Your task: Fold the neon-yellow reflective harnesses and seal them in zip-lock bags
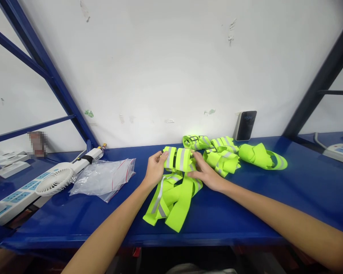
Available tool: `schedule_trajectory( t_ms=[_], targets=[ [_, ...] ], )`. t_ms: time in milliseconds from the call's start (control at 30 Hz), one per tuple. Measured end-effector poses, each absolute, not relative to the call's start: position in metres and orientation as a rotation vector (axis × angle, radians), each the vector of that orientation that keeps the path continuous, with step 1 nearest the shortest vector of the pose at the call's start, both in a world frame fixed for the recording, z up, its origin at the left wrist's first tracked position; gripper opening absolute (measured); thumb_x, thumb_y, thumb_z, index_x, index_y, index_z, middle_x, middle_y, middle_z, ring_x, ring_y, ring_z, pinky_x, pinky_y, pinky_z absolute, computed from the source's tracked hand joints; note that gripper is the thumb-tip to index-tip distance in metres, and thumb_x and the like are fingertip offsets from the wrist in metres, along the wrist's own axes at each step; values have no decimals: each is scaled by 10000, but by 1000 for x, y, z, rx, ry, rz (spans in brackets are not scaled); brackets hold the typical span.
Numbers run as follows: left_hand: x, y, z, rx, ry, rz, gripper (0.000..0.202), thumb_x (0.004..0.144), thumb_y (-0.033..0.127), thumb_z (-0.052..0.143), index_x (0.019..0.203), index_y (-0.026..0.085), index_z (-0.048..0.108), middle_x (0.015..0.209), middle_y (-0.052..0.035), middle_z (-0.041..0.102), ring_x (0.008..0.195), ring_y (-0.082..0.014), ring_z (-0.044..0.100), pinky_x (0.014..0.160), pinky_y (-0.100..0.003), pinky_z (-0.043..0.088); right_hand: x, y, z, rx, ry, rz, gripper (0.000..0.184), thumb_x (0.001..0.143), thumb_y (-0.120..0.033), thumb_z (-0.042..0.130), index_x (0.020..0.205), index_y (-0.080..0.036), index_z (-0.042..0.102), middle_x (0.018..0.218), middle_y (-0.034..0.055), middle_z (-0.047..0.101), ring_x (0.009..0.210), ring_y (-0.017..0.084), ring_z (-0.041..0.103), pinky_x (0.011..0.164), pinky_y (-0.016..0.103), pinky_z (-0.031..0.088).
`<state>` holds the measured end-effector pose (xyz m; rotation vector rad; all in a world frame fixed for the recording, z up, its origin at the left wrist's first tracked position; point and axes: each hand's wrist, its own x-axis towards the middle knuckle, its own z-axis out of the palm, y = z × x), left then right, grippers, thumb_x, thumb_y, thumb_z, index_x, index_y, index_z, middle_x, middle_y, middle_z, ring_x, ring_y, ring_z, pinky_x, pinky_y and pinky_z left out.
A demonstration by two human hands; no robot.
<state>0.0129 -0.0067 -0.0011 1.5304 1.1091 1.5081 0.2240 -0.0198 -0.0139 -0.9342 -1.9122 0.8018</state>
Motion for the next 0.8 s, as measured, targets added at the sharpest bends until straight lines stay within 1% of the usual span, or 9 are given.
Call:
schedule_trajectory(
  t_ms=[100, 167, 233, 300, 400, 500, 600, 733, 800],
  targets=[
    [15, -8, -2, 1502, 1105, 1424, 473, 824, 528, 629, 1146, 183, 587, 559, 53, 548, 449, -91, 430, 437, -200, 314, 227, -18, -11, -1030, -1923, 425, 939, 753, -212, 644, 1554, -296, 162, 1591, 123, 131, 1471, 335, 200, 1129, 550, 317],
    [16, -9, -3, 1538, 1119, 1347, 514, 840, 517, 617, 1242, 205, 545, 550, 55, 546, 437, -100, 430, 434, -207, 320, 231, -16, -7, -1003, -1957, 187, 880, 763, -189, 640, 1537, -312, 242, 1616, 102, 65, 1486, 364, 143, 1120, 583, 316],
    [16, -10, -4, 1604, 1129, 1334, 443, 866, 512, 576, 1182, 201, 593, 670, 11, 621, 536, -125, 519, 506, -229, 399, 237, -14, -4, -912, -2044, 10, 700, 782, -194, 648, 1436, -350, 452, 1612, 56, 161, 1482, 381, 154, 1129, 613, 283],
    [16, -10, -5, 1666, 1148, 1375, 393, 901, 507, 509, 1092, 189, 640, 867, -38, 678, 724, -166, 606, 651, -265, 473, 241, -14, -1, -807, -2128, -49, 478, 807, -209, 648, 1253, -381, 636, 1524, 33, 382, 1439, 373, 274, 1132, 617, 275],
    [15, -10, -4, 1683, 1080, 1417, 445, 945, 507, 381, 1117, 179, 629, 1043, -75, 684, 937, -219, 637, 846, -333, 494, 240, -18, -1, -699, -2133, 96, 275, 850, -255, 622, 1092, -338, 723, 1228, 69, 653, 1215, 323, 539, 1045, 562, 405],
    [14, -14, -2, 1720, 900, 1410, 493, 941, 521, 357, 1207, 174, 584, 1195, -108, 650, 1099, -268, 611, 950, -389, 476, 230, -22, -2, -785, -1923, 454, 211, 872, -364, 617, 1010, -249, 727, 993, 76, 728, 951, 283, 651, 875, 478, 520],
    [14, -20, 0, 1795, 800, 1348, 527, 899, 511, 485, 1323, 198, 484, 1295, -117, 599, 1140, -289, 596, 933, -391, 494, 220, -23, -1, -843, -1617, 924, 305, 830, -457, 664, 1005, -210, 705, 958, 59, 747, 895, 275, 685, 809, 427, 551],
    [15, -25, -2, 1916, 901, 1230, 772, 878, 390, 595, 1506, 264, 165, 1323, -127, 572, 1081, -262, 631, 919, -400, 509, 215, -22, 0, -811, -1263, 1273, 608, 763, -425, 738, 1310, -245, 541, 981, 40, 751, 869, 259, 714, 800, 417, 579],
    [15, -24, -3, 2091, 985, 1190, 837, 851, 333, 630, 1525, 268, 139, 1410, -142, 488, 1196, -284, 565, 1003, -436, 464, 215, -23, 0, -846, -1193, 1299, 710, 755, -397, 749, 1394, -284, 461, 996, 28, 748, 869, 250, 716, 796, 405, 585]
  ],
)
